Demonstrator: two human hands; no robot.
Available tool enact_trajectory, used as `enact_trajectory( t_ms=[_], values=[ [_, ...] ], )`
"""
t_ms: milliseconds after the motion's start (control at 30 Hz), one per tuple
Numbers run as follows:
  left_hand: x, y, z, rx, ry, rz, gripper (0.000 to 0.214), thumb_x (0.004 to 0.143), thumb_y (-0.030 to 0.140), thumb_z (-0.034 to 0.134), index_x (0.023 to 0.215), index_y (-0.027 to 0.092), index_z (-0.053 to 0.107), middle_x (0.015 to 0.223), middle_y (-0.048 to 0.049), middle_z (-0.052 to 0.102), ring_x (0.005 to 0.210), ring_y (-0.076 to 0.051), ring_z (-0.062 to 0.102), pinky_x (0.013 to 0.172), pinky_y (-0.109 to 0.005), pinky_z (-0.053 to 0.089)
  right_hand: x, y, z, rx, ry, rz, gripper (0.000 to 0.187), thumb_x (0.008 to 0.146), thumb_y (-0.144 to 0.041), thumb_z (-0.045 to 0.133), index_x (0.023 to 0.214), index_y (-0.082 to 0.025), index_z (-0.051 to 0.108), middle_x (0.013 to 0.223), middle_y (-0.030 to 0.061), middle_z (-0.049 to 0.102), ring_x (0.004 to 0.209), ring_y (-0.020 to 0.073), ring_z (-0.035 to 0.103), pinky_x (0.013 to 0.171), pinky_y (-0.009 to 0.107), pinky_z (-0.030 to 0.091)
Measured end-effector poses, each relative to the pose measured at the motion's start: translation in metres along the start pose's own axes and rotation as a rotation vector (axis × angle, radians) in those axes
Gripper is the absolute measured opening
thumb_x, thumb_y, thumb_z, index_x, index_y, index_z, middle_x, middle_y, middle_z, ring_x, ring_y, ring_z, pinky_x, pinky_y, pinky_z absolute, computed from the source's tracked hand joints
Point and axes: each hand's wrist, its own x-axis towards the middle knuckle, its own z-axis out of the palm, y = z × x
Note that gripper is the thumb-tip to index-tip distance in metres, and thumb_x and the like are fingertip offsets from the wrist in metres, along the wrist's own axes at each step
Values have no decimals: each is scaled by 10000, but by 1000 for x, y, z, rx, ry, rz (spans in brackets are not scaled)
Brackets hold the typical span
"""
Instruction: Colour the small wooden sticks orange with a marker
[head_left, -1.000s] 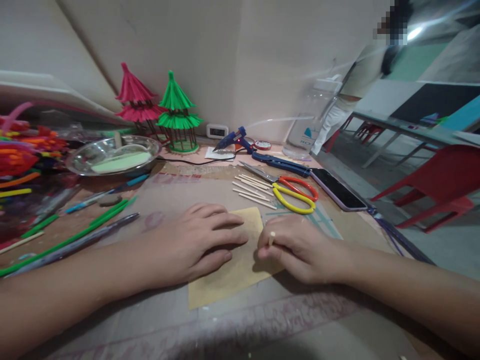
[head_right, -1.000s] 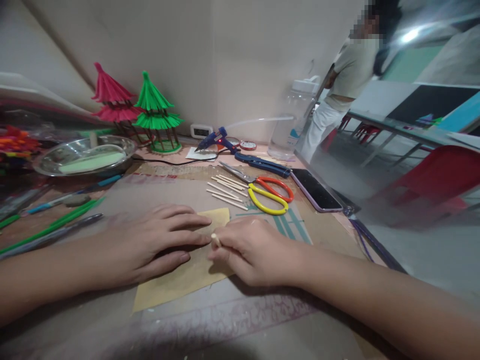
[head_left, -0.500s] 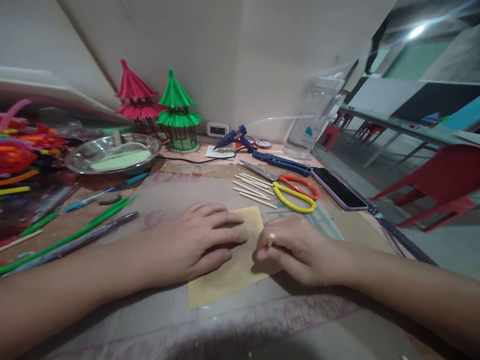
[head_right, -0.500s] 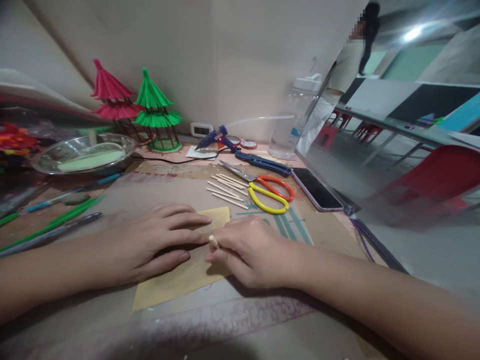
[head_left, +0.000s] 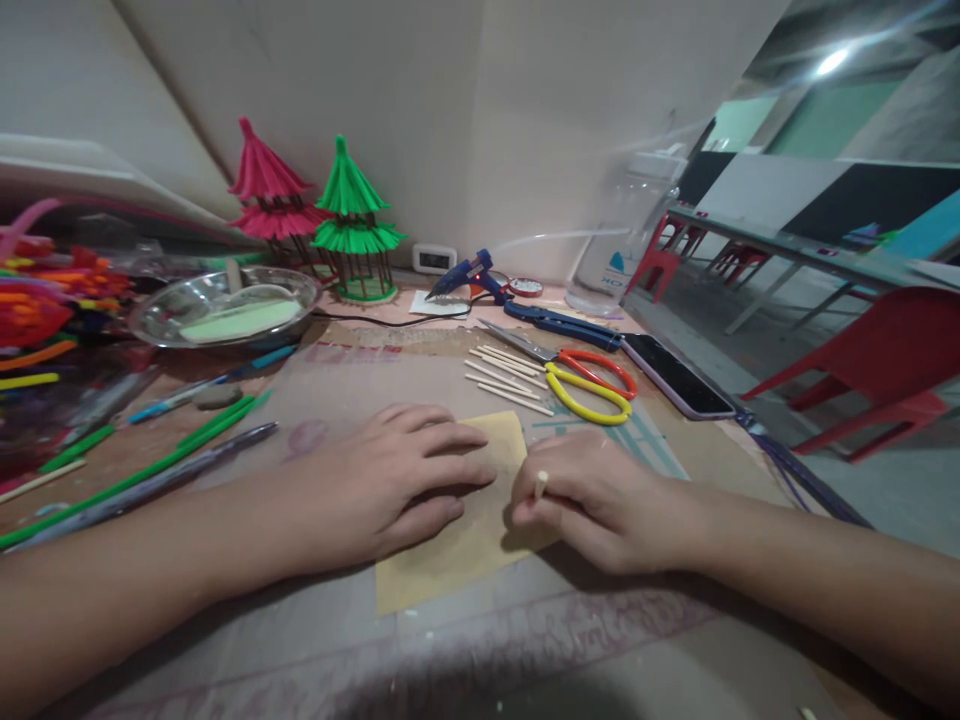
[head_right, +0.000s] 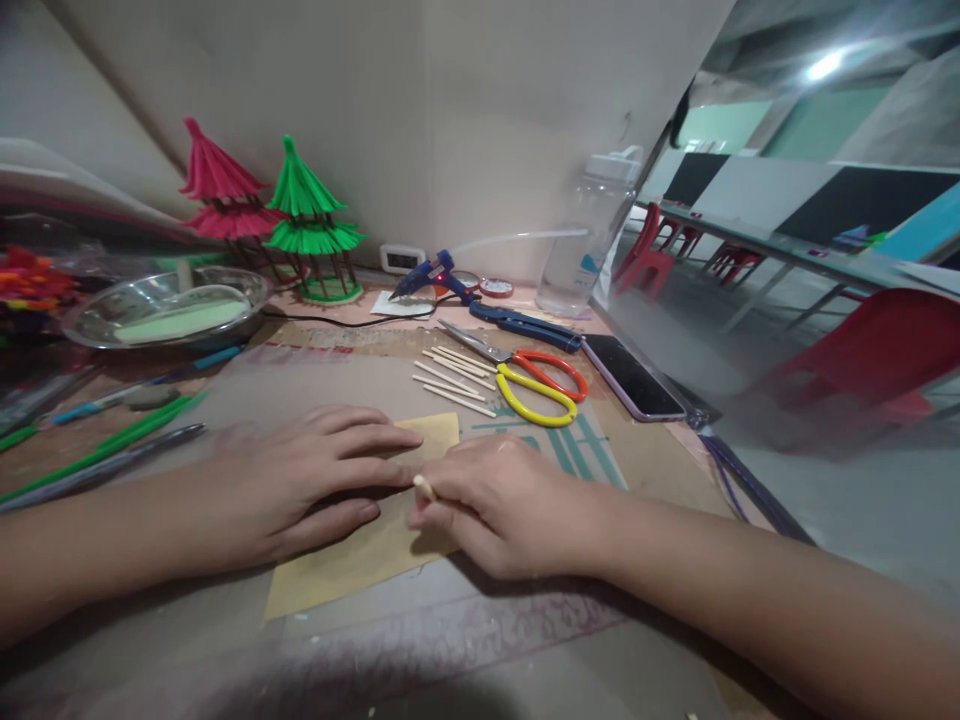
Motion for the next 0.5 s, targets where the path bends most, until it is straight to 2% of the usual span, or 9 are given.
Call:
enact_trajectory(
  t_ms=[200,300,400,500],
  values=[
    [0,0,0,-14,13,-5,349,1011,348,495,1332,307,627,1419,-49,609,1276,-330,530,1082,-525,403,1,0,0,0,15,-2,271,1003,-216,484,797,-147,647,719,62,703,649,155,624,647,268,442],
    [0,1,0,-11,7,-17,333,1007,337,506,1315,334,632,1436,-28,597,1286,-315,530,1098,-510,389,1,0,1,73,5,-37,269,1002,-219,502,809,-131,666,721,61,706,663,146,639,650,252,443],
    [-1,1,1,-26,22,-30,323,996,333,525,1298,345,636,1424,-15,606,1276,-300,538,1096,-480,394,2,0,2,33,43,-44,276,1003,-214,500,810,-114,670,721,69,705,652,145,623,648,257,435],
    [-1,0,2,-37,32,-25,315,994,338,529,1289,357,636,1418,1,610,1276,-292,535,1093,-463,399,3,0,2,27,26,-23,294,1005,-220,498,793,-107,667,705,71,693,637,144,610,634,258,429]
  ],
)
